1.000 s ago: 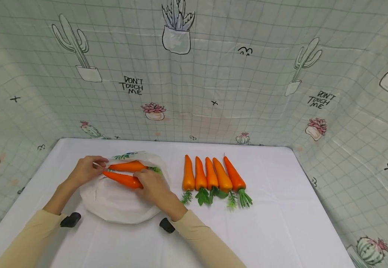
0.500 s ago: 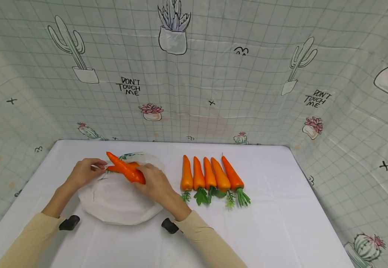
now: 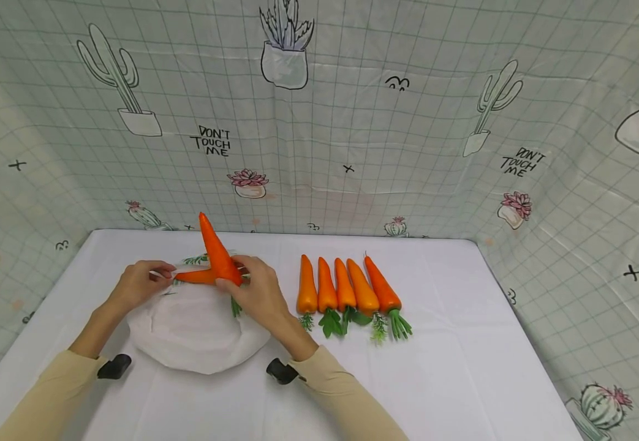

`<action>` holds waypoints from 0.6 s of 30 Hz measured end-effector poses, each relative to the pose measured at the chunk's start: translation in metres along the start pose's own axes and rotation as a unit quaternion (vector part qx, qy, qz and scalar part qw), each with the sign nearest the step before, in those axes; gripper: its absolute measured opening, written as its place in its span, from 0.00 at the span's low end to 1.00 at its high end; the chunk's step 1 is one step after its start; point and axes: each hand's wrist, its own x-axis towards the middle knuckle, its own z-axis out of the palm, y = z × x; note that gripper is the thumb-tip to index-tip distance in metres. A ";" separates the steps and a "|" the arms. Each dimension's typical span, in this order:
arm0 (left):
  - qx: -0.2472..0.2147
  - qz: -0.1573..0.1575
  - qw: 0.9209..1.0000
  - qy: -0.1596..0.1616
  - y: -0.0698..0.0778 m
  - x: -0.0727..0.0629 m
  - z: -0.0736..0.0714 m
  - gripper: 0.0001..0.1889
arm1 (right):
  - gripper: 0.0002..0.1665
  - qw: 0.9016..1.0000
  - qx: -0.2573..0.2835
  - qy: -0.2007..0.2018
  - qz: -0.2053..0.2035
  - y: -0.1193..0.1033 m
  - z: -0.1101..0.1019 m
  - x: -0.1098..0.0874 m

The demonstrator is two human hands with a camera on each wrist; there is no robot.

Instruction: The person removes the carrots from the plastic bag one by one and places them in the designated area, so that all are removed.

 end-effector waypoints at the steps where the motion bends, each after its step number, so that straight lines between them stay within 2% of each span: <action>1: 0.000 0.001 1.000 0.001 -0.001 0.000 0.000 0.11 | 0.29 1.000 0.011 0.010 0.004 0.000 0.000 0.000; 9: 0.001 0.001 1.000 0.001 0.000 0.000 0.000 0.11 | 0.31 0.994 0.069 0.080 0.003 0.001 0.000 0.000; 18: 0.002 -0.013 1.000 -0.002 0.002 0.000 0.001 0.11 | 0.29 0.987 0.105 0.123 -0.011 -0.002 -0.005 0.002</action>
